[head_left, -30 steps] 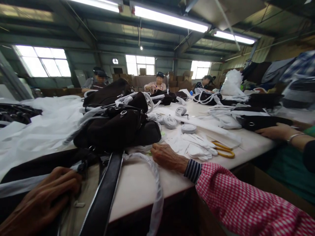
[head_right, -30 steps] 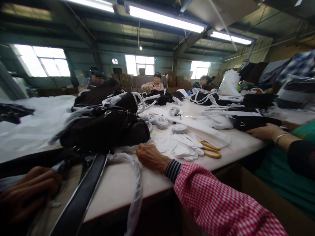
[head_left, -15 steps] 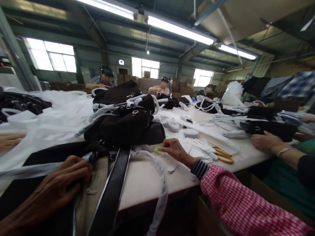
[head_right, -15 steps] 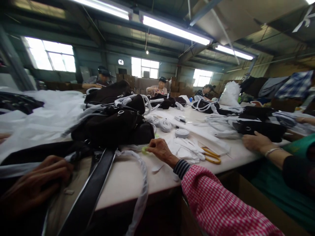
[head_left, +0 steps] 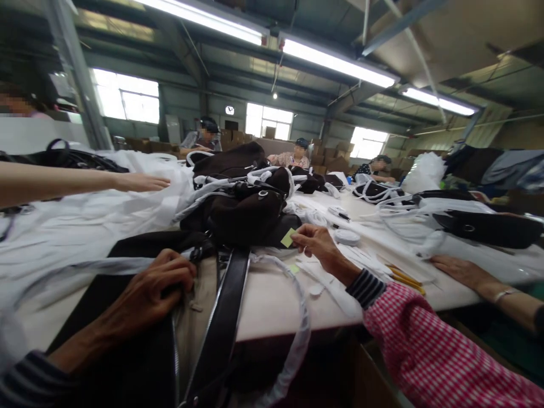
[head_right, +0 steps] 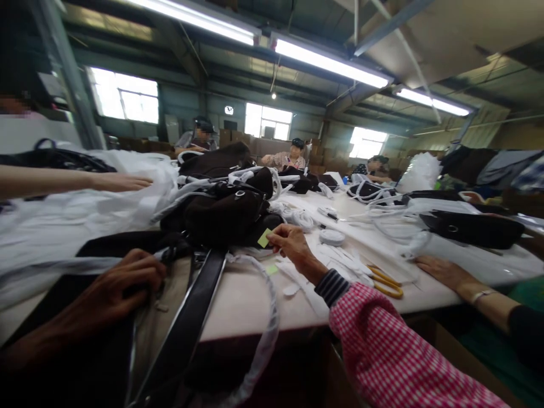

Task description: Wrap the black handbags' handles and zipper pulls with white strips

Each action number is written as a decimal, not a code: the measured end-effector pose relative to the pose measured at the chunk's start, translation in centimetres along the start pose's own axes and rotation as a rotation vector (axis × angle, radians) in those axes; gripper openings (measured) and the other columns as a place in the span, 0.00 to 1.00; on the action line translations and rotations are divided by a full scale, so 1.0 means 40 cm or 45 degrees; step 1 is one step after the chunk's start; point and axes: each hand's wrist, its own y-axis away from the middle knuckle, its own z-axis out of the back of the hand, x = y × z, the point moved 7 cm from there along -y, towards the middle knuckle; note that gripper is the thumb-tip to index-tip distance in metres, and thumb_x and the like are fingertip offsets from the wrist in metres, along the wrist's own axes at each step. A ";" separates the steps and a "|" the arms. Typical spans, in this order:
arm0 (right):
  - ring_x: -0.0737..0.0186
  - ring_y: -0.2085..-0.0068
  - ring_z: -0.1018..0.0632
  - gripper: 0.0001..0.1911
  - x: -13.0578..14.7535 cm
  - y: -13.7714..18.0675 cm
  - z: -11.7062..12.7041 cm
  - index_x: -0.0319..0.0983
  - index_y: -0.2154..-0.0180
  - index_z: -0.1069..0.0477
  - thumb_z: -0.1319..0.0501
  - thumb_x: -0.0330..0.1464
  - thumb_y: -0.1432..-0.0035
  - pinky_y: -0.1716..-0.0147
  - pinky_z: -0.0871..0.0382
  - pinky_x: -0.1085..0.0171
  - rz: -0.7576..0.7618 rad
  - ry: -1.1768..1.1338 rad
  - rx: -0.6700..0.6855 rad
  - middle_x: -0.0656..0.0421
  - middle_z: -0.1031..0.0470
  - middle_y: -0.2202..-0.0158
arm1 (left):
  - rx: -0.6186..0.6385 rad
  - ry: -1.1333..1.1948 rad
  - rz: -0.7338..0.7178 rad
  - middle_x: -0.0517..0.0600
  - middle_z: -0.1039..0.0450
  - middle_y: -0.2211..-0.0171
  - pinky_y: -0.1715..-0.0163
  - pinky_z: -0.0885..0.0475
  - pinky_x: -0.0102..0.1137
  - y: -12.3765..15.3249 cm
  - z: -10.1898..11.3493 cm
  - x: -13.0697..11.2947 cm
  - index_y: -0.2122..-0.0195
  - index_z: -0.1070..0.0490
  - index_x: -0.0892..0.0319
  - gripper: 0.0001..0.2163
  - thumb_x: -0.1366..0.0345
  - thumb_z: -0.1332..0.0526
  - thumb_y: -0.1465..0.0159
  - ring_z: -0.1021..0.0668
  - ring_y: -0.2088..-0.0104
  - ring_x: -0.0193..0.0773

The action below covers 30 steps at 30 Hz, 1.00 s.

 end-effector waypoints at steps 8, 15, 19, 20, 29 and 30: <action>0.73 0.82 0.31 0.11 0.067 0.057 -0.418 0.34 0.76 0.27 0.32 0.34 0.48 0.86 0.46 0.74 -0.229 -0.126 0.660 0.58 0.23 0.77 | -0.083 0.089 -0.039 0.49 0.24 0.60 0.56 0.33 0.35 -0.006 0.023 -0.031 0.71 0.28 0.58 0.12 0.82 0.46 0.45 0.31 0.56 0.42; 0.73 0.81 0.31 0.13 0.001 0.002 -0.546 0.32 0.78 0.25 0.34 0.31 0.43 0.85 0.42 0.74 -0.368 0.063 0.807 0.57 0.23 0.77 | -0.107 0.121 -0.062 0.48 0.23 0.60 0.57 0.33 0.35 -0.003 0.027 -0.036 0.70 0.28 0.58 0.13 0.82 0.46 0.42 0.31 0.56 0.41; 0.73 0.81 0.30 0.10 -0.011 0.004 -0.564 0.33 0.76 0.24 0.36 0.29 0.43 0.85 0.41 0.75 -0.374 0.057 0.872 0.58 0.24 0.77 | -0.131 0.111 -0.018 0.49 0.25 0.61 0.57 0.32 0.35 -0.002 0.028 -0.033 0.67 0.28 0.57 0.09 0.77 0.44 0.37 0.30 0.57 0.41; 0.73 0.81 0.30 0.10 -0.014 0.009 -0.573 0.34 0.77 0.25 0.36 0.28 0.44 0.85 0.41 0.75 -0.358 0.080 0.898 0.59 0.24 0.78 | -0.149 0.108 0.028 0.50 0.27 0.62 0.59 0.31 0.35 -0.001 0.029 -0.027 0.66 0.29 0.58 0.06 0.75 0.42 0.36 0.29 0.59 0.41; 0.70 0.83 0.30 0.09 -0.029 0.016 -0.616 0.37 0.78 0.33 0.41 0.22 0.49 0.86 0.42 0.73 -0.323 0.106 0.694 0.64 0.31 0.84 | -0.209 0.014 0.115 0.49 0.29 0.64 0.58 0.32 0.35 0.005 0.034 -0.011 0.64 0.32 0.57 0.05 0.75 0.42 0.37 0.29 0.58 0.42; 0.69 0.83 0.28 0.09 -0.027 0.019 -0.616 0.37 0.78 0.33 0.41 0.22 0.48 0.85 0.41 0.73 -0.323 0.111 0.708 0.63 0.30 0.84 | -0.198 0.005 0.127 0.49 0.29 0.64 0.58 0.32 0.35 0.005 0.032 -0.009 0.64 0.31 0.57 0.05 0.74 0.42 0.36 0.29 0.58 0.42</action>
